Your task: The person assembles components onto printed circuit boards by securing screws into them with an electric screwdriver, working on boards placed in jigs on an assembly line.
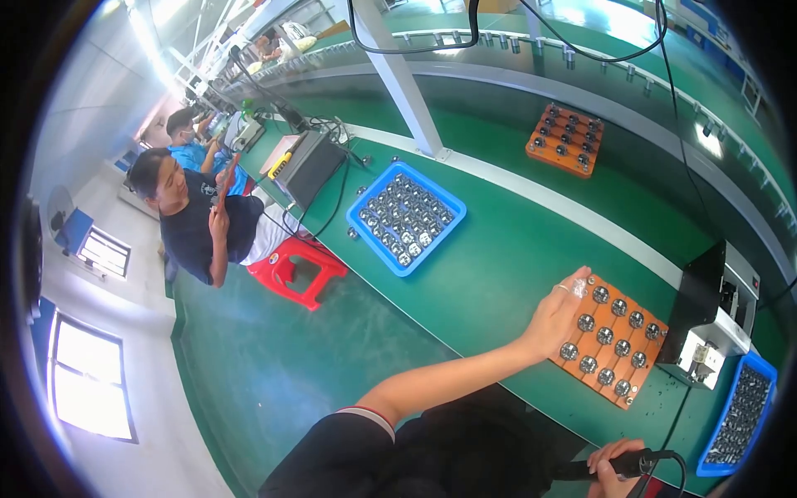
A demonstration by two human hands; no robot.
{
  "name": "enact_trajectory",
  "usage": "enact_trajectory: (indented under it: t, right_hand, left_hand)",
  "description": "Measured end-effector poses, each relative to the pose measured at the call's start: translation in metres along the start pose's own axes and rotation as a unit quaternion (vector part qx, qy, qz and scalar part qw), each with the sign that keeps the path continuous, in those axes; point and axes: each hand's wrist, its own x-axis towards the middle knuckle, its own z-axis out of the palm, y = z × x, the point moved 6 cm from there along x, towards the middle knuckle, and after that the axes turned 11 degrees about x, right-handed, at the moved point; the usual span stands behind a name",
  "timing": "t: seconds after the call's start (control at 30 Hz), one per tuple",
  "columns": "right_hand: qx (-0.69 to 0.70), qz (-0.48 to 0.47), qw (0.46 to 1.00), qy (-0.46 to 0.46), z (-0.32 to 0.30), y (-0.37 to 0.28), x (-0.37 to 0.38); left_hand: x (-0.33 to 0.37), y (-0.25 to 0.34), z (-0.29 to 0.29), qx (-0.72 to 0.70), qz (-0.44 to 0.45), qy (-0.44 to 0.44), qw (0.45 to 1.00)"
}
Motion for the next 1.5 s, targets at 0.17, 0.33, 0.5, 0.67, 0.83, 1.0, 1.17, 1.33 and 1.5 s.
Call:
enact_trajectory:
  t: [0.17,0.33,0.5,0.67,0.83,1.0,1.17,1.33,1.5]
  right_hand:
    - [0.029,0.023,0.993,-0.111,-0.001,-0.008,-0.003]
    - [0.002,0.005,1.000,0.009,0.002,0.002,-0.004]
    - [-0.007,0.006,1.000,0.005,0.004,0.001,-0.004]
    - [-0.071,0.017,0.997,0.012,0.028,-0.027,-0.011]
    - [-0.100,-0.027,0.993,-0.057,0.016,-0.038,-0.021]
    - [-0.264,-0.021,0.964,-0.020,0.016,-0.058,-0.027]
    - [-0.286,-0.058,0.957,0.002,0.012,-0.060,-0.038]
    - [-0.182,-0.077,0.979,0.045,-0.003,-0.052,-0.046]
    - [-0.243,-0.072,0.967,0.031,-0.001,-0.052,-0.046]
  left_hand:
    - [-0.002,-0.006,0.001,-0.019,0.004,0.010,1.000]
    - [0.000,-0.008,0.003,-0.041,0.001,-0.009,0.999]
    - [0.000,-0.013,-0.001,-0.134,-0.039,-0.060,0.988]
    - [0.001,-0.016,0.000,-0.117,-0.023,-0.062,0.991]
    - [0.000,-0.023,0.001,-0.150,-0.025,-0.045,0.987]
    - [0.000,-0.019,-0.003,-0.147,-0.016,-0.023,0.989]
    - [0.001,-0.021,-0.002,-0.149,-0.017,-0.021,0.988]
    - [0.003,-0.026,-0.005,-0.165,-0.002,0.032,0.986]
    - [0.007,-0.024,-0.004,-0.167,-0.010,0.015,0.986]
